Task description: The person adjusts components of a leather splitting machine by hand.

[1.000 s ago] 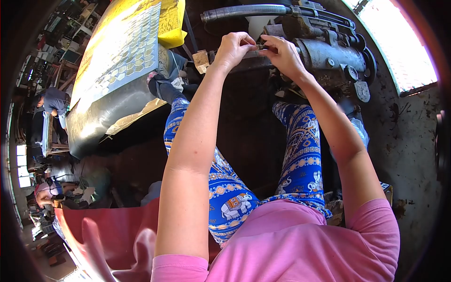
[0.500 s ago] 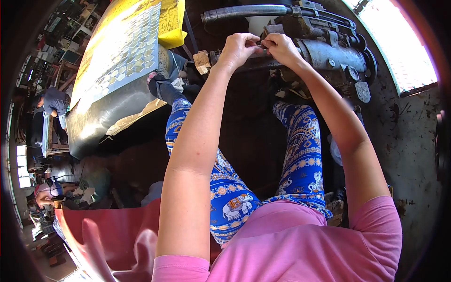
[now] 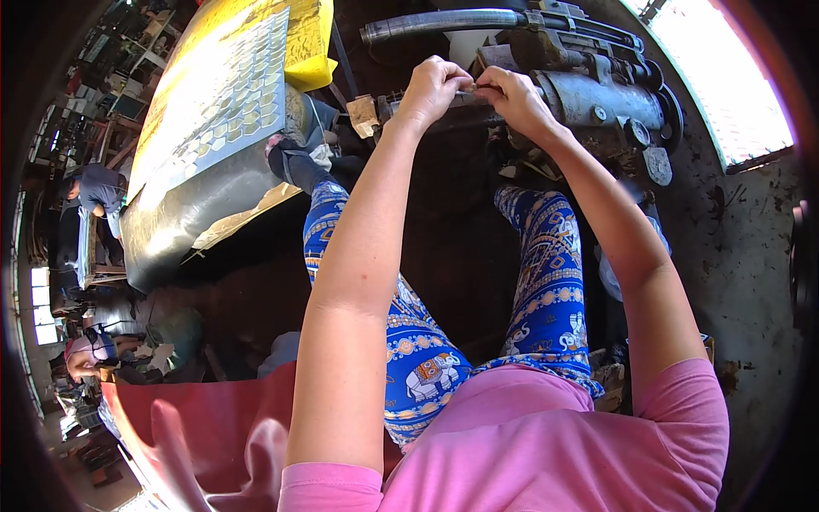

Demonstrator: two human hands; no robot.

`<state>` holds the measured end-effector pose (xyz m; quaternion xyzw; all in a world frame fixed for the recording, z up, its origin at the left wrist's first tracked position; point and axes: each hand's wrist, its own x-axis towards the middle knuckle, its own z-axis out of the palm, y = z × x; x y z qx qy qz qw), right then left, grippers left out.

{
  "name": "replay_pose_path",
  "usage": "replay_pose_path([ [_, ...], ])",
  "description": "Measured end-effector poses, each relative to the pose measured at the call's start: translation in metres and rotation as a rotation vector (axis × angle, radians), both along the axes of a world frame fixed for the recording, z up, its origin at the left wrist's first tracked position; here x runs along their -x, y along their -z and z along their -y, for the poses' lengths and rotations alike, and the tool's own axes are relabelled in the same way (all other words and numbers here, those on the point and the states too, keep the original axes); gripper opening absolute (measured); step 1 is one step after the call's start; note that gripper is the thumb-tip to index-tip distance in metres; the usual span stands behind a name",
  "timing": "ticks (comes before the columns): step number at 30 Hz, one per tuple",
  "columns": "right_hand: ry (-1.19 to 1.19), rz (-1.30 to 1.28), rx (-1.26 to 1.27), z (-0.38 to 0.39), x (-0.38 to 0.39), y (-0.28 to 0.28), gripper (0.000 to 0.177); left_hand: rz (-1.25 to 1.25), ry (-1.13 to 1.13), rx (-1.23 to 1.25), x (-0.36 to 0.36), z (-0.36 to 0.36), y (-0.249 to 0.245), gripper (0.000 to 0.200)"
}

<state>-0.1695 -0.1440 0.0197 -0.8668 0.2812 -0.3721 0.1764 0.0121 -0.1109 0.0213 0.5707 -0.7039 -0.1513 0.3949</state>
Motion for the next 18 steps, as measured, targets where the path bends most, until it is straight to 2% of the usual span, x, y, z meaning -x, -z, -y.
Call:
replay_pose_path([
  [4, 0.051, -0.084, 0.059, -0.003, 0.001, -0.001, 0.014, -0.148, 0.032, -0.023, -0.001, 0.002, 0.003, 0.016],
  [6, 0.062, -0.089, 0.079, -0.005, 0.001, -0.003, 0.018, -0.144, 0.016, -0.019, 0.001, -0.002, -0.003, 0.016],
  [9, 0.131, -0.118, 0.053, -0.003, 0.000, -0.002, 0.015, -0.099, 0.061, -0.040, 0.001, -0.002, -0.005, 0.017],
  [12, 0.186, -0.106, -0.045, 0.000, -0.003, 0.001, 0.027, -0.084, 0.098, -0.075, 0.001, -0.004, -0.007, 0.016],
  [18, 0.335, -0.102, -0.471, -0.009, -0.004, -0.011, 0.046, -0.170, 0.078, -0.123, 0.005, -0.004, -0.009, 0.016],
])
